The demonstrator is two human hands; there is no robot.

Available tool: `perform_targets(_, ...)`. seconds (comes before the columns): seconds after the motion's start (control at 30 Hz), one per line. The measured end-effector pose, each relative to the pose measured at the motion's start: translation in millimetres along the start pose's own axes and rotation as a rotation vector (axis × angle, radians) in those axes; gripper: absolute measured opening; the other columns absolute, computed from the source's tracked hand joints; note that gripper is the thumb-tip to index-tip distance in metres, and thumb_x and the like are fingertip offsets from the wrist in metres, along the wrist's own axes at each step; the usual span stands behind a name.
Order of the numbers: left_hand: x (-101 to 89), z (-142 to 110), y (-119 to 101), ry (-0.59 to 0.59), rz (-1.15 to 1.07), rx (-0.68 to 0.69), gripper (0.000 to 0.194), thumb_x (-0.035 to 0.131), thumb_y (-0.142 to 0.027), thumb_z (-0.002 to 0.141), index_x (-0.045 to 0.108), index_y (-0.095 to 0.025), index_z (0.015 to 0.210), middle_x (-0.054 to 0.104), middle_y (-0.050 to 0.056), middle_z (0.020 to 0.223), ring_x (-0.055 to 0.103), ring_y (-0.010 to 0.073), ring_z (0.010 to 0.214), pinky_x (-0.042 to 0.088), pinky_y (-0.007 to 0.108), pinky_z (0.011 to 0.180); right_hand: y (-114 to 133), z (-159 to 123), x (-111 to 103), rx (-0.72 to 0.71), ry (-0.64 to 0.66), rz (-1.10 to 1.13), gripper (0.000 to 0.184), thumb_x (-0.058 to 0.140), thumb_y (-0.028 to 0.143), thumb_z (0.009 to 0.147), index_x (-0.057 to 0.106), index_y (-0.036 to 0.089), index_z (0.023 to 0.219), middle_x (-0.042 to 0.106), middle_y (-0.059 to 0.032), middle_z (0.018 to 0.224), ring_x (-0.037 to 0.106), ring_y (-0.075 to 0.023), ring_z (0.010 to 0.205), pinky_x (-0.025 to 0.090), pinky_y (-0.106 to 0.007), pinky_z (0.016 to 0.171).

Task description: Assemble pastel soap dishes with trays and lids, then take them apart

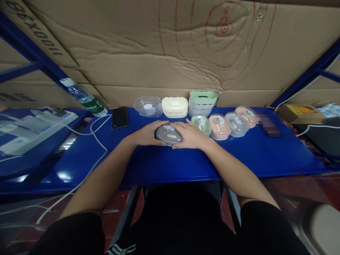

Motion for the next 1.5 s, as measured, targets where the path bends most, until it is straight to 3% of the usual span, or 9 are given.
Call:
perform_targets(0.43,-7.5,-4,-3,-0.033,0.030,0.034,0.103,0.101,-0.054,0.066,0.060,-0.034,0.159,0.069,0.015,0.156,0.069,0.0404,0.142,0.056,0.063,0.120,1,-3,0,-0.037,0.033,-0.030,0.091,0.078,0.059,0.096,0.045,0.022,0.171,0.047,-0.0222,0.176,0.043,-0.0424,0.165,0.024,-0.077,0.136)
perform_targets(0.57,-8.9,-5,-5,-0.024,0.026,0.025,0.104,0.103,-0.051,0.062,0.063,-0.030,0.156,0.071,0.015,0.153,0.069,0.0405,0.141,0.056,0.061,0.121,1,-3,1,-0.018,0.017,-0.034,0.091,0.086,0.046,0.088,0.051,0.024,0.169,0.046,-0.0192,0.177,0.048,-0.0447,0.161,0.030,-0.076,0.134)
perform_targets(0.73,-13.0,-7,-1,-0.023,-0.004,0.026,0.100,0.101,-0.053,0.065,0.064,-0.033,0.155,0.069,0.014,0.157,0.068,0.0393,0.143,0.055,0.062,0.121,1,-2,-1,-0.001,-0.001,0.001,0.094,0.090,0.055,0.084,0.055,0.024,0.166,0.050,-0.0186,0.174,0.050,-0.0441,0.160,0.035,-0.071,0.134)
perform_targets(0.93,-20.5,-7,2,-0.026,-0.107,-0.006,0.092,0.099,-0.050,0.068,0.067,-0.035,0.153,0.071,0.013,0.154,0.074,0.0371,0.135,0.061,0.059,0.113,0,-3,-1,0.034,0.025,0.034,0.100,0.091,0.044,0.082,0.047,0.027,0.171,0.041,-0.0173,0.180,0.045,-0.0452,0.163,0.046,-0.068,0.129)
perform_targets(1.03,-30.9,-10,5,-0.049,-0.184,-0.028,0.087,0.098,-0.047,0.070,0.068,-0.033,0.151,0.076,0.013,0.146,0.077,0.0345,0.126,0.065,0.056,0.107,2,-4,-3,0.052,0.027,0.052,0.114,0.090,0.038,0.082,0.030,0.025,0.178,0.030,-0.0194,0.185,0.045,-0.0459,0.163,0.049,-0.065,0.127)
perform_targets(1.2,-53.4,-12,20,-0.295,-0.401,-0.179,0.070,0.093,-0.050,0.079,0.070,-0.026,0.141,0.079,0.014,0.132,0.080,0.0268,0.109,0.068,0.046,0.095,2,-5,-3,0.023,-0.006,0.043,0.137,0.089,0.040,0.084,-0.005,0.022,0.182,0.021,-0.0217,0.187,0.034,-0.0470,0.168,0.045,-0.064,0.132)
perform_targets(1.3,-65.6,-4,30,-0.582,-0.498,-0.325,0.052,0.075,-0.059,0.096,0.066,-0.025,0.134,0.077,0.013,0.133,0.079,0.0190,0.093,0.068,0.034,0.080,-1,-4,0,-0.005,-0.017,0.018,0.137,0.088,0.042,0.086,-0.008,0.021,0.182,0.022,-0.0227,0.187,0.033,-0.0469,0.169,0.044,-0.065,0.132)
perform_targets(1.4,-84.4,7,38,-0.890,-0.365,-0.429,0.039,0.052,-0.057,0.111,0.066,-0.021,0.112,0.080,0.011,0.115,0.071,0.0129,0.071,0.056,0.024,0.060,-3,-3,2,-0.014,-0.011,0.021,0.136,0.088,0.042,0.086,-0.006,0.020,0.182,0.029,-0.0250,0.184,0.040,-0.0467,0.166,0.046,-0.066,0.130)
perform_targets(1.5,-110.2,17,47,-1.034,-0.216,-0.483,0.038,0.049,-0.051,0.114,0.064,-0.019,0.099,0.077,0.007,0.091,0.057,0.0101,0.057,0.045,0.023,0.052,-2,-3,3,-0.026,-0.007,0.012,0.132,0.087,0.042,0.088,-0.001,0.020,0.183,0.041,-0.0259,0.178,0.049,-0.0472,0.160,0.046,-0.069,0.127)
Point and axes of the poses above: each hand's wrist, its own z-axis towards the middle knuckle, its own x-axis out of the palm, y = z × x, the point moved 2 cm from there along z, towards the middle knuckle
